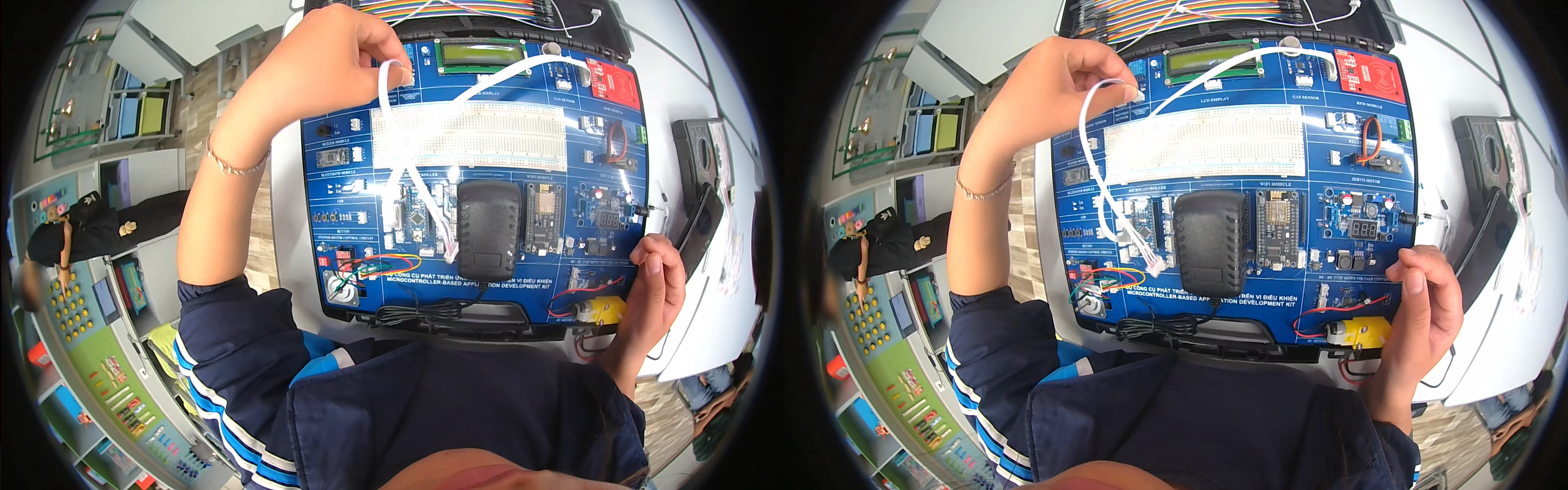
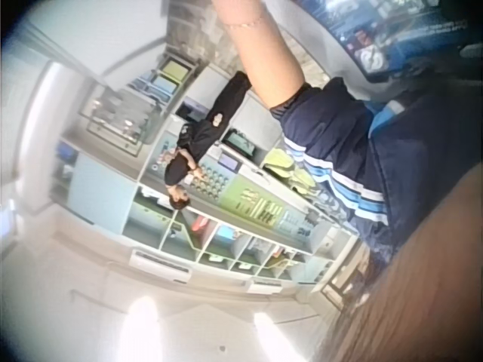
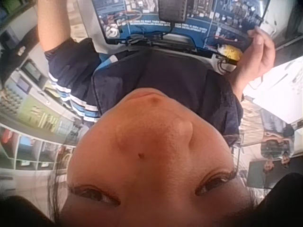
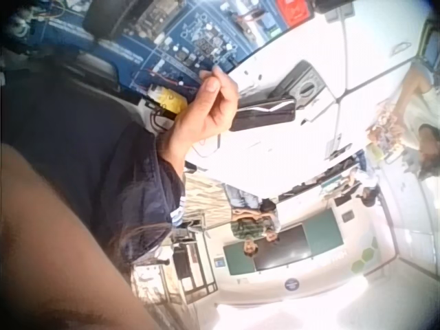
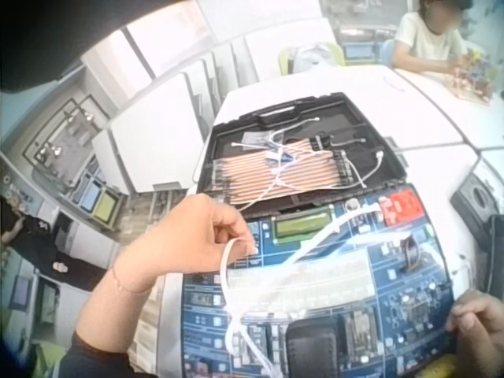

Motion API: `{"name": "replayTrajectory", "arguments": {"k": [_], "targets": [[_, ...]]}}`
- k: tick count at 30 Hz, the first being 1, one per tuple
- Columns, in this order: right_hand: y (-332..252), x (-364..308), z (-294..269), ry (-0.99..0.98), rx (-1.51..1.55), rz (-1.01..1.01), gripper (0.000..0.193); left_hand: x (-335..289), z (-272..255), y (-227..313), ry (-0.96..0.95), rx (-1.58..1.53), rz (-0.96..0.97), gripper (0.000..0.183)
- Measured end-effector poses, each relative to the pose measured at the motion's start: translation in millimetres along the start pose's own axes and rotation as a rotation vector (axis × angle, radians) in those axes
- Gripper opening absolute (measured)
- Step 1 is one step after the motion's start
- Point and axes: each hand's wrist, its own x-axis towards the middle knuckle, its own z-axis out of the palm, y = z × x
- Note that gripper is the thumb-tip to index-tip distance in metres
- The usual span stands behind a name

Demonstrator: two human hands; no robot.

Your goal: The person connects and adjusts multiple ribbon cables and jumper wires on a blue microcontroller development board. They repeatedly plug and unplug connectors, route cables across the board, and handle a small yellow component while working at a white table.

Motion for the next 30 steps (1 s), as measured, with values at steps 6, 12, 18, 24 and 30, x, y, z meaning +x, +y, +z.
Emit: {"name": "replayTrajectory", "arguments": {"k": [6, 12, 18, 24, 30], "targets": [[2, 1, 0, 0.006, -0.002, -0.012, 0.019, 1, -4, -21, -0.023, -0.117, 0.043, 0.016], [3, 0, -1, 0.017, 0.003, -0.006, 0.019, 1, -5, -16, -0.026, -0.018, -0.043, 0.019], [1, 0, -1, 0.007, 0.010, -0.008, 0.020, 0, -4, -16, -0.009, -0.038, -0.049, 0.020], [2, 0, -1, 0.017, 0.013, 0.005, 0.020, 0, -7, -15, -0.032, -0.086, -0.007, 0.021], [2, 0, -1, 0.020, 0.014, 0.006, 0.020, 1, -5, -16, -0.034, -0.114, -0.017, 0.023]]}}
